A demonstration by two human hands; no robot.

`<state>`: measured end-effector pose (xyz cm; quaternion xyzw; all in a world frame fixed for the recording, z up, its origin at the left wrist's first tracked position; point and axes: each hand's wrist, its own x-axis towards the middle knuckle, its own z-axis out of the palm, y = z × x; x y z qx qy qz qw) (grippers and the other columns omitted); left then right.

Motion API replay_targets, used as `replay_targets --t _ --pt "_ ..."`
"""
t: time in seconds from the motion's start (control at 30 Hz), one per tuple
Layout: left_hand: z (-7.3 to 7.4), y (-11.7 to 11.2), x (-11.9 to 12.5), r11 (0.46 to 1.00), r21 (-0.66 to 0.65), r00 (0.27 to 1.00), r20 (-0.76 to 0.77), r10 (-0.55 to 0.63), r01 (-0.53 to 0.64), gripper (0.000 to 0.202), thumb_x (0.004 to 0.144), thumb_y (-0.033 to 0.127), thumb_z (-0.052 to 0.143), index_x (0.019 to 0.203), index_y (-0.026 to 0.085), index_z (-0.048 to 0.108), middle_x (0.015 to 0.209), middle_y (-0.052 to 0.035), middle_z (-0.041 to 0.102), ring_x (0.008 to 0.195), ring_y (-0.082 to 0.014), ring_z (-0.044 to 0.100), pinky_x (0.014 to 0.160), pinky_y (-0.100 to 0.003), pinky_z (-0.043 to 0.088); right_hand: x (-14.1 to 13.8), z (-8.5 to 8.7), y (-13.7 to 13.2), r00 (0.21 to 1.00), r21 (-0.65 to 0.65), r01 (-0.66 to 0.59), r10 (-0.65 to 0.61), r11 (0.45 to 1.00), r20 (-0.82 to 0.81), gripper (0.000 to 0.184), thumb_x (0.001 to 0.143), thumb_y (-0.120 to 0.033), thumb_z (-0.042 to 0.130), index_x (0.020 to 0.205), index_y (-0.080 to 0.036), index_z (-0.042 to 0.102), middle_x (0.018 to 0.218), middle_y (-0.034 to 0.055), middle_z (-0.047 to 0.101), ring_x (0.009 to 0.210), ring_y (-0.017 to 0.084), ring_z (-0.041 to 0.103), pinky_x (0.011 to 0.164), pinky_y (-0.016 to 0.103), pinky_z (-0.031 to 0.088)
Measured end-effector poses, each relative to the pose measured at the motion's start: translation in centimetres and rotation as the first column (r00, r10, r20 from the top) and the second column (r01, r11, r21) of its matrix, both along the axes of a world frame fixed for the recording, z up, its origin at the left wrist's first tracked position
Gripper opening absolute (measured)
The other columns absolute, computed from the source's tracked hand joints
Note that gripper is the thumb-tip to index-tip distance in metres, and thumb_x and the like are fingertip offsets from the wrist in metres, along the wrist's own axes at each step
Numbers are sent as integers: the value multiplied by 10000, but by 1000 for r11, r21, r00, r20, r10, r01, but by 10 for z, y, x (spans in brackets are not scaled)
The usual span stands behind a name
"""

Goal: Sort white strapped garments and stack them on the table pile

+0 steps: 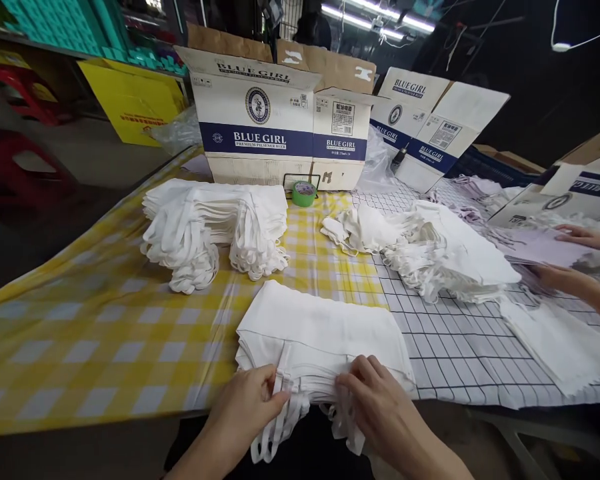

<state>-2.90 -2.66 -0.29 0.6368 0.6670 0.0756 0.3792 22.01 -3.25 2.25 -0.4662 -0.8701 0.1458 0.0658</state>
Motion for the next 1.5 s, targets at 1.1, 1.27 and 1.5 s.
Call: replay_targets --t 1.1,1.27,1.5 --pt "10 124 -2 975 210 964 266 9 -67 370 855 456 290 694 200 504 450 31 534 382 -123 473 430 -231 321 -8 -31 -6 999 173 7 -16 985 50 313 691 82 455 852 -179 517 1025 89 486 810 213 453 650 353 452" --pt "15 130 4 968 245 987 162 9 -49 342 842 404 336 637 199 517 379 38 473 399 -133 434 482 -251 287 -9 -17 -6 994 147 -54 40 988 100 463 561 116 450 916 -170 529 1125 107 481 888 244 462 669 359 480" --pt "11 129 7 941 339 997 71 -15 -10 371 869 368 311 634 193 538 447 23 491 480 -142 448 543 -269 266 -7 -19 0 999 152 55 -54 987 -5 312 685 90 393 796 -185 491 968 90 487 770 195 479 557 299 453"
